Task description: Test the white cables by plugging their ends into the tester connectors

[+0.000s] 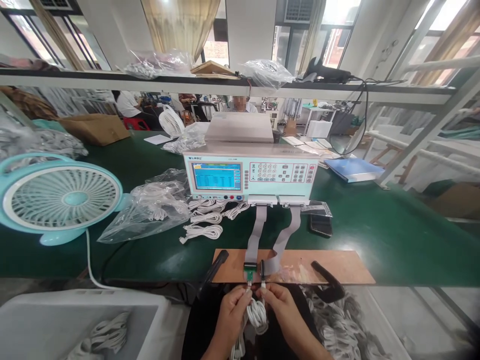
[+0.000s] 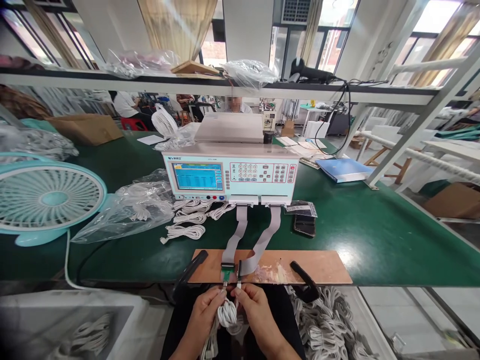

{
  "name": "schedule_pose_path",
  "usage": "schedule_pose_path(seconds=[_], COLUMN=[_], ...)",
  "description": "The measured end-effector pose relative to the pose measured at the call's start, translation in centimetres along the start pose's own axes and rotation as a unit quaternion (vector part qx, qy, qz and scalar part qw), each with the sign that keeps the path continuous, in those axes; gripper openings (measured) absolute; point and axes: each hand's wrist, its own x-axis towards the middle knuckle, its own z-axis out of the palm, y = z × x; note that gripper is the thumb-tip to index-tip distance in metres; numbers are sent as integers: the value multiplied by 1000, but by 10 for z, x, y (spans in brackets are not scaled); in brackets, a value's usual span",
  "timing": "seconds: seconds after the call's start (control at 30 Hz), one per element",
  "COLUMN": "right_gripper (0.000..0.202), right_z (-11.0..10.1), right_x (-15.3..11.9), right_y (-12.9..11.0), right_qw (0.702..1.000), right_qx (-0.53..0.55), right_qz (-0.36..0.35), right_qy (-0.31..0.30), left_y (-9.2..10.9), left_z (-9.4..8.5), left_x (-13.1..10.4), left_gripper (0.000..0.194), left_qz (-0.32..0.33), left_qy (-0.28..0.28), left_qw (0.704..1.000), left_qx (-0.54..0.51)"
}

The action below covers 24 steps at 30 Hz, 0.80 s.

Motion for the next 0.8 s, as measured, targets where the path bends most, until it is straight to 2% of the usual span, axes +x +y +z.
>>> schedule_pose_path(seconds=[0.2,0.4,0.63,0.8], right_gripper=[32,29,33,33], right_z=[0,-1,-1,-1], right_x=[0,2,2,2], right_y=[2,4,3,5], right_qw=[1000,1000,999,999], right_qx=[19,23,40,28], right_qz=[-6,5,4,0], right_qy=[-15,-14,-26,-37], left_y=[2,-1,3,-13], left_z=[2,3,10,10], left_x=[-1,0,-3,0], left_gripper=[36,33,35,34], left_qz=[-66,-14,-45,-24], left_qy=[18,-3,53,44], left_qw=[997,999,995,996], left_qx=[-36,-44,-76,-73])
